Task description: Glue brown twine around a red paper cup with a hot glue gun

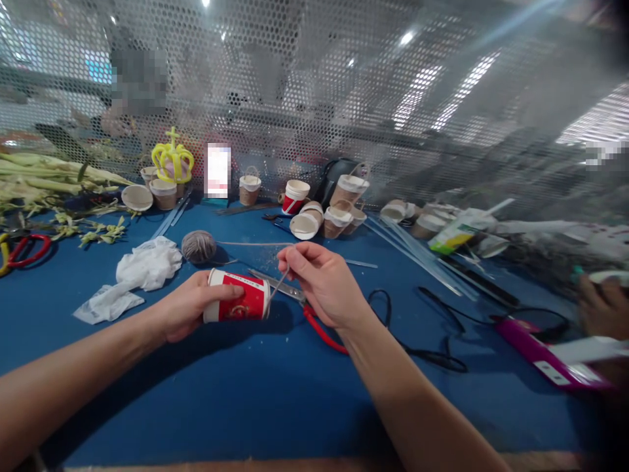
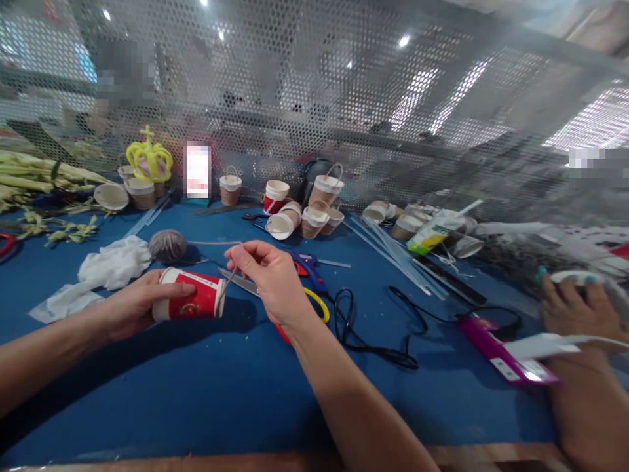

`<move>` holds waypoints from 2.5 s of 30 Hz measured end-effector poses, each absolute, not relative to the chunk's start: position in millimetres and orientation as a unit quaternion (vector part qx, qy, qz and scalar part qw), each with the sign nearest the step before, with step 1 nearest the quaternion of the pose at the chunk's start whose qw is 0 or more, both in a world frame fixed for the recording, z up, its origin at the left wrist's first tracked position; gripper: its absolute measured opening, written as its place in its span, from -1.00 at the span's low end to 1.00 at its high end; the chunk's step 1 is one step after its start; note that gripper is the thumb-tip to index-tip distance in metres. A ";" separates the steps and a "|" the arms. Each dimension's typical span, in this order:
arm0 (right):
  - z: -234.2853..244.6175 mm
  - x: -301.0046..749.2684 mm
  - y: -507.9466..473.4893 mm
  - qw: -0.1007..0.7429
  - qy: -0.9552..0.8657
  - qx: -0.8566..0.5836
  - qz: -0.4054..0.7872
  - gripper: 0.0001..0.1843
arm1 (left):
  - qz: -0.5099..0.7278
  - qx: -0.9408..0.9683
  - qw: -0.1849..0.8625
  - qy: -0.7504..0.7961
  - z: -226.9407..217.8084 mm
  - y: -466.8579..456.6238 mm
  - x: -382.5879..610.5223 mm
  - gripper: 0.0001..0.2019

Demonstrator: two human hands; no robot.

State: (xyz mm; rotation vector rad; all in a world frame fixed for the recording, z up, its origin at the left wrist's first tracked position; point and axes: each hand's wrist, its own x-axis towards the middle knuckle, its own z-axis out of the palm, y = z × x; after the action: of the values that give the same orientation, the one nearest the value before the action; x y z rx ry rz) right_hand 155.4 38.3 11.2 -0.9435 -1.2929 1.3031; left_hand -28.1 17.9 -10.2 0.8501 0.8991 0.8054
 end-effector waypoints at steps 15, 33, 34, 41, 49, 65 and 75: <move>7.9 146.3 41.0 0.510 -0.594 -0.407 0.470 -0.88 | 0.326 0.402 0.744 0.423 -8.4 10.3 -22.8 -0.85; 4.7 148.7 44.3 0.474 -0.592 -0.469 0.452 -0.83 | 0.328 0.427 0.744 0.395 -8.8 8.5 -24.5 -0.84; 4.5 148.6 44.3 0.473 -0.590 -0.472 0.454 -0.83 | 0.328 0.431 0.741 0.397 -9.3 8.7 -24.8 -0.84; 2.5 147.5 44.9 0.468 -0.568 -0.483 0.475 -0.84 | 0.334 0.441 0.725 0.410 -11.6 8.4 -27.0 -0.82; -3.3 147.0 46.0 0.455 -0.562 -0.486 0.491 -0.84 | 0.341 0.453 0.725 0.393 -11.2 7.7 -26.7 -0.84; -5.1 146.8 41.9 0.401 -0.596 -0.497 0.486 -0.80 | 0.393 0.474 0.687 0.387 -12.5 7.0 -27.7 -0.83; -11.3 149.2 42.9 0.382 -0.623 -0.482 0.483 -0.76 | 0.418 0.486 0.662 0.389 -15.3 6.9 -30.8 -0.84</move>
State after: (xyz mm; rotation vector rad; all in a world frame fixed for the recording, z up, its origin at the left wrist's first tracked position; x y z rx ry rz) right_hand 149.2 42.9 -11.3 -1.2298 -1.5903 1.2312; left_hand -30.8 6.9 -15.3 1.0983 0.8792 0.9456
